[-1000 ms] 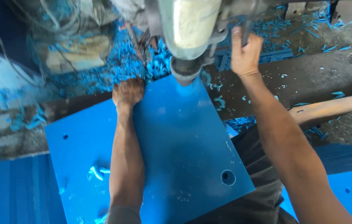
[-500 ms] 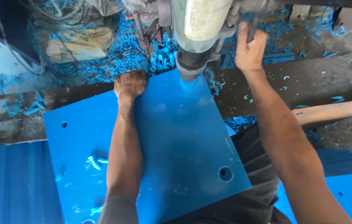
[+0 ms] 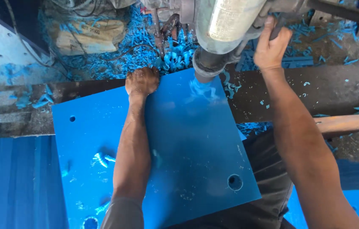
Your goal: Drilling multiple holes into thick blue plastic sheets using an industrial drill press.
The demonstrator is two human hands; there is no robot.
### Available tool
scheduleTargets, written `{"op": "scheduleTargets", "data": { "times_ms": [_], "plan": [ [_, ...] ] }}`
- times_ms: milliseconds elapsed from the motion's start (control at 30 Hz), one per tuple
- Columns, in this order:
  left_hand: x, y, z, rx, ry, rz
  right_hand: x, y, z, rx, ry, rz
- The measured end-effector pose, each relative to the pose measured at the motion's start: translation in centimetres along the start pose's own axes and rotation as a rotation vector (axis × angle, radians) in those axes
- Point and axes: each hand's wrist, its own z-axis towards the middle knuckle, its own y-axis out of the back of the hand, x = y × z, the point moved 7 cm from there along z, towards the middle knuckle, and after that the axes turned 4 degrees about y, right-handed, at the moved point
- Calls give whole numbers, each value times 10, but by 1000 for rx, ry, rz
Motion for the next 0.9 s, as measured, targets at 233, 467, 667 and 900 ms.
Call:
{"op": "scheduleTargets", "data": {
  "times_ms": [233,467,667,900],
  "plan": [
    [-2,5,0,78,54,-41,-2,-2,-4,-128,184,-113],
    [2,2,0,-5,3,-35,5,-3,8,-94,118,-2],
    [2,-5,2,-24,4,-41,-54,-11,-21,-59,-40,-84],
    [3,-4,6,-17,3,-40,-91,-29,-30,-83,142,-325]
  ]
}}
